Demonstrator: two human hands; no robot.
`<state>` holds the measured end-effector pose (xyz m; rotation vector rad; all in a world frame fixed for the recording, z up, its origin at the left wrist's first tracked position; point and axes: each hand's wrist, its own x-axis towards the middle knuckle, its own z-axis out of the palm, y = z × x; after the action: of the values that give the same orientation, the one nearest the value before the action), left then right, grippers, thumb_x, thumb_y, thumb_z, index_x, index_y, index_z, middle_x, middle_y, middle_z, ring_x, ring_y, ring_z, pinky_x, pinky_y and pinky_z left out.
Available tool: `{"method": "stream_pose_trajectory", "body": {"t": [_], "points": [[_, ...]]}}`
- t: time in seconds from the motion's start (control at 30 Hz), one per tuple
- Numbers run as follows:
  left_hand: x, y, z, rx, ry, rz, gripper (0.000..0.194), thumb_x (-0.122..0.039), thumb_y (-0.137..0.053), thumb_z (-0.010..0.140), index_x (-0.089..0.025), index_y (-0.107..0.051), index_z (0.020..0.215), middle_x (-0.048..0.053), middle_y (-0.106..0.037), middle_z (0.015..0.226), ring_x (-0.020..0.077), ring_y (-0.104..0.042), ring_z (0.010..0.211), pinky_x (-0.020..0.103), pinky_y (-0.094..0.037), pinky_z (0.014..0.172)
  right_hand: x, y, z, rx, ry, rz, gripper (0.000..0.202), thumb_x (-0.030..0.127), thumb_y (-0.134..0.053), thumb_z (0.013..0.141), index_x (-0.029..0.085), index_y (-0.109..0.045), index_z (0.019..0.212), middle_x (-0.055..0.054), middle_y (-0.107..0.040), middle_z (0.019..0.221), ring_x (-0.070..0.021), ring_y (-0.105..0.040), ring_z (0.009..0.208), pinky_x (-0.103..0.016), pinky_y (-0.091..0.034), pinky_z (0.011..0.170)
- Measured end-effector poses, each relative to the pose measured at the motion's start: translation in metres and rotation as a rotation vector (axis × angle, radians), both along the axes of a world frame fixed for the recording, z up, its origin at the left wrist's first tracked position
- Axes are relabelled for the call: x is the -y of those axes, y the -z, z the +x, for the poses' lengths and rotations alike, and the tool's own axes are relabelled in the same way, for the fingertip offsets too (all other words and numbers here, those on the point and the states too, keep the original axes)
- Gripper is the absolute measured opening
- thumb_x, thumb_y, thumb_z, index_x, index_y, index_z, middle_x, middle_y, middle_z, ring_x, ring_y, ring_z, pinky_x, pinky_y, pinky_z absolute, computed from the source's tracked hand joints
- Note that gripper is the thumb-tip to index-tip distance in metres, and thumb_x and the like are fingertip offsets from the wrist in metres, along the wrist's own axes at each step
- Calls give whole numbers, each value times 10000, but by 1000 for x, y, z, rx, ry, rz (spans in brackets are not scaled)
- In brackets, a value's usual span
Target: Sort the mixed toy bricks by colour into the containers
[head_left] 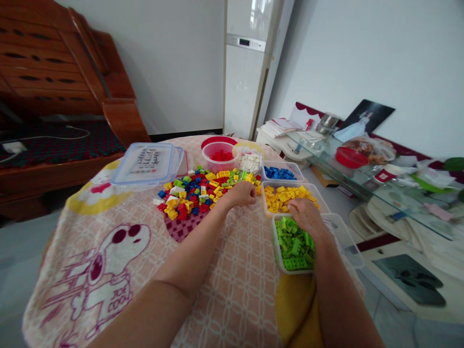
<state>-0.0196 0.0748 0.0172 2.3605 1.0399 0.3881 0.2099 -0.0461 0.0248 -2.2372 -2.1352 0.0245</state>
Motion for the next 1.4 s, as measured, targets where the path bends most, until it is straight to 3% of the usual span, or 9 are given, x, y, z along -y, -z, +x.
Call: {"method": "stream_pose_trajectory", "body": {"t": [0.17,0.3,0.43,0.7,1.03,1.2,1.4], "points": [[1,-4,5,265,-123,58,59,-170,-663,712,-141,-711,730,-2,-683,658,107,-586,601,200,-413,585,1,-2,-2,0,4,-13,320,244,-452,1008,153,-759,999,-112,-758,1066,-218,-647,1027,-280,-412,908],[12,0,21,489,-78,-20,61,-180,-640,767,-140,-679,792,-17,-656,645,90,-584,595,183,-431,584,1,-3,-3,1,-1,-4,324,239,-447,1008,150,-758,996,-115,-758,1069,-217,-647,1019,-280,-413,906],[23,5,36,586,-25,-86,46,-176,-648,783,-139,-660,807,-25,-638,649,84,-570,599,183,-427,587,0,-1,-1,8,-3,-13,315,239,-452,1005,153,-755,986,-116,-756,1066,-215,-644,1014,-280,-415,898],[27,12,43,615,1,-68,36,-171,-676,770,-144,-655,781,-36,-606,658,83,-532,606,194,-394,589,0,-1,-2,15,-5,-14,309,241,-455,1003,151,-749,975,-119,-750,1050,-214,-642,1010,-284,-410,901],[27,10,43,664,20,-188,53,-163,-684,762,-143,-667,808,-42,-605,622,75,-554,545,178,-420,540,-1,3,1,8,-13,10,310,242,-454,1005,157,-752,996,-113,-752,1053,-214,-634,1011,-282,-408,903],[15,7,32,714,-58,-270,39,-178,-658,783,-142,-656,800,-40,-606,591,81,-563,486,175,-424,477,-1,2,1,-4,-7,2,316,235,-454,1003,156,-760,995,-116,-756,1065,-218,-638,1031,-282,-410,913],[4,5,21,770,-140,-216,61,-185,-661,794,-132,-692,795,-26,-634,579,81,-588,503,173,-458,513,0,-1,-2,0,3,-1,320,243,-457,1005,153,-763,1011,-120,-757,1076,-220,-645,1035,-288,-415,918]]}}
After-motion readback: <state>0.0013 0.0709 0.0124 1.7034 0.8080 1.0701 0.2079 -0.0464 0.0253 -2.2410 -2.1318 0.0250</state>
